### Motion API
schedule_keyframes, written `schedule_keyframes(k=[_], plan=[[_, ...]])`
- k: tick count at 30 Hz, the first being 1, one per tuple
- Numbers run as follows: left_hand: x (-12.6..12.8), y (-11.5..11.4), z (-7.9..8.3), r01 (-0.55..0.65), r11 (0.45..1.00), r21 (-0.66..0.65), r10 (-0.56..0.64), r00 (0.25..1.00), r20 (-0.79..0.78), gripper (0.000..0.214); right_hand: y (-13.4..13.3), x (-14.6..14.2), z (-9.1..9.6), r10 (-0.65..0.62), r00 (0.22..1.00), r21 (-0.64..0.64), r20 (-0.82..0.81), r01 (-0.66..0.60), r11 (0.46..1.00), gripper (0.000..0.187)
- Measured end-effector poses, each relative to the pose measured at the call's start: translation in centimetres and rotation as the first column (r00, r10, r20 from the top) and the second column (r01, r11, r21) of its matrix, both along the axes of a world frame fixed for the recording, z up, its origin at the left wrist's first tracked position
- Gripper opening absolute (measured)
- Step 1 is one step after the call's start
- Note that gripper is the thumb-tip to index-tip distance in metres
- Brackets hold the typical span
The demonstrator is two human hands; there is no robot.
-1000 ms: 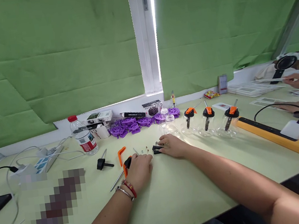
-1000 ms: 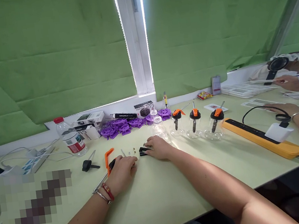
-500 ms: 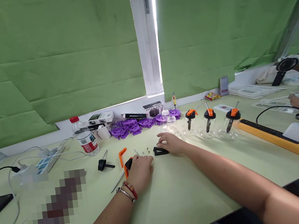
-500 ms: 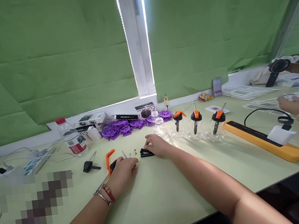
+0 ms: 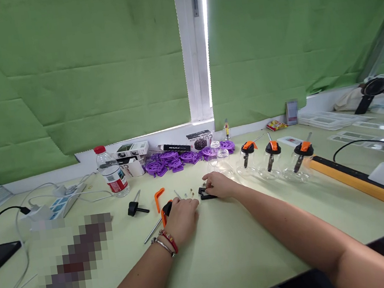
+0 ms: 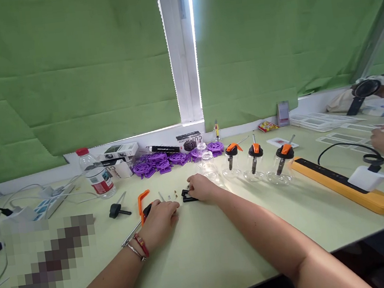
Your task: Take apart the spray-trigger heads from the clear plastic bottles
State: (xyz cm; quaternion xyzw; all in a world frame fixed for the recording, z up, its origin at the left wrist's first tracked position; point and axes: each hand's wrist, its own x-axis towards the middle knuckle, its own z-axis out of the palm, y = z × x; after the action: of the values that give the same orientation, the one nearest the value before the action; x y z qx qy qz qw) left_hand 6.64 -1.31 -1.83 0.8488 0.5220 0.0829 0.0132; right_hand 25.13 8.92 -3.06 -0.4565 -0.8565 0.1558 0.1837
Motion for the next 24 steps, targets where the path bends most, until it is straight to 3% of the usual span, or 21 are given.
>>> schedule_keyframes(k=[5, 8, 11, 24], plan=[[0.1, -0.1, 0.2, -0.005, 1.0, -0.009, 0.005, 1.0, -0.006, 0.011, -0.1, -0.3, -0.2, -0.114, 0.984, 0.107, -0.135, 0.129, 0.986, 0.011], [0.2, -0.1, 0.3, -0.003, 1.0, -0.007, 0.003, 1.0, -0.01, 0.012, -0.5, -0.6, -0.2, -0.166, 0.982, 0.147, -0.087, 0.178, 0.973, 0.012], [0.3, -0.1, 0.5, -0.02, 1.0, -0.022, 0.02, 1.0, -0.025, 0.013, -0.8, -1.0, -0.3, -0.128, 0.992, 0.169, -0.009, 0.128, 0.977, 0.009], [0.2, -0.1, 0.4, -0.009, 1.0, -0.011, 0.009, 1.0, -0.005, 0.014, -0.7, -0.6, -0.8, -0.107, 0.993, 0.053, -0.046, 0.109, 0.993, 0.014]])
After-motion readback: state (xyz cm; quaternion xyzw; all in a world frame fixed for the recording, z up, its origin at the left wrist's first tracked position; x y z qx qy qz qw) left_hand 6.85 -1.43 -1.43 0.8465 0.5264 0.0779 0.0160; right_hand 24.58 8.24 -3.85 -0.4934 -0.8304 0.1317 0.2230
